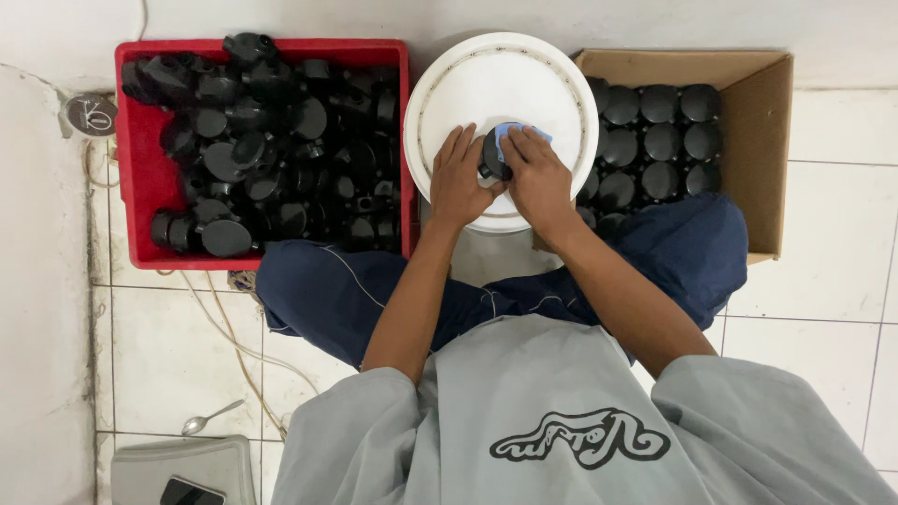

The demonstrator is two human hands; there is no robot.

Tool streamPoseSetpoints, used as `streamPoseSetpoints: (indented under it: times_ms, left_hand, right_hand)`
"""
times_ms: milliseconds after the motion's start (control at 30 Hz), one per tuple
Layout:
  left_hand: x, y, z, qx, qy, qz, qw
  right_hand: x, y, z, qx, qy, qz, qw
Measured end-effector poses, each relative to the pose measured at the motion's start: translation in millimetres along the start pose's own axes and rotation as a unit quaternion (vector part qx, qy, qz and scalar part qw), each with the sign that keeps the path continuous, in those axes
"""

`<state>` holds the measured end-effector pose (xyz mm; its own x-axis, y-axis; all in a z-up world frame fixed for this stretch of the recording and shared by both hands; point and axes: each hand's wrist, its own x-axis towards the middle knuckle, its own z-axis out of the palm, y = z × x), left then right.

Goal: Cleaning black plastic caps with a cloth and sorting them into a box

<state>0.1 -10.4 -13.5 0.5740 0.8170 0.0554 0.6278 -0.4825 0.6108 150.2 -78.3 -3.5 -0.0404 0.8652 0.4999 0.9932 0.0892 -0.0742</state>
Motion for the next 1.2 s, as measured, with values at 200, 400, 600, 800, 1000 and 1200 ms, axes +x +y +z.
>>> streamPoseSetpoints:
  times_ms: [200,400,600,800,1000,1200]
  left_hand:
    - [1.1,1.8,-2.2,0.013,0.000,-0.001,1.000]
    - [0.3,-2.0,3.4,0.020,0.002,0.003,1.000]
    - [0.2,-0.3,-2.3,0.038,-0.015,0.001,0.999]
    - [1.0,2.4,-3.1,0.031,-0.032,-0.010,0.999]
    - [-1.5,6.5,-8.4,0.024,-0.030,0.000,0.999]
    - [-2.2,5.5,-7.5,0.042,-0.011,0.014,0.999]
  right_hand:
    - [-2.0,-8.4,-12.7,-0.007,-0.004,-0.012,1.000]
    - [-23.0,-19.6,-18.8,-0.001,0.003,-0.021,1.000]
    - [4.1,7.0,20.0,0.004,0.005,0.004,1.000]
    - [-13.7,-15.1,-16.9,-0.012,-0.005,-0.002,1.000]
    - [-19.8,-15.7,-12.1,0.019,0.001,0.034,0.999]
    - [5.1,3.4,-2.1,0.041,-0.025,0.052,0.997]
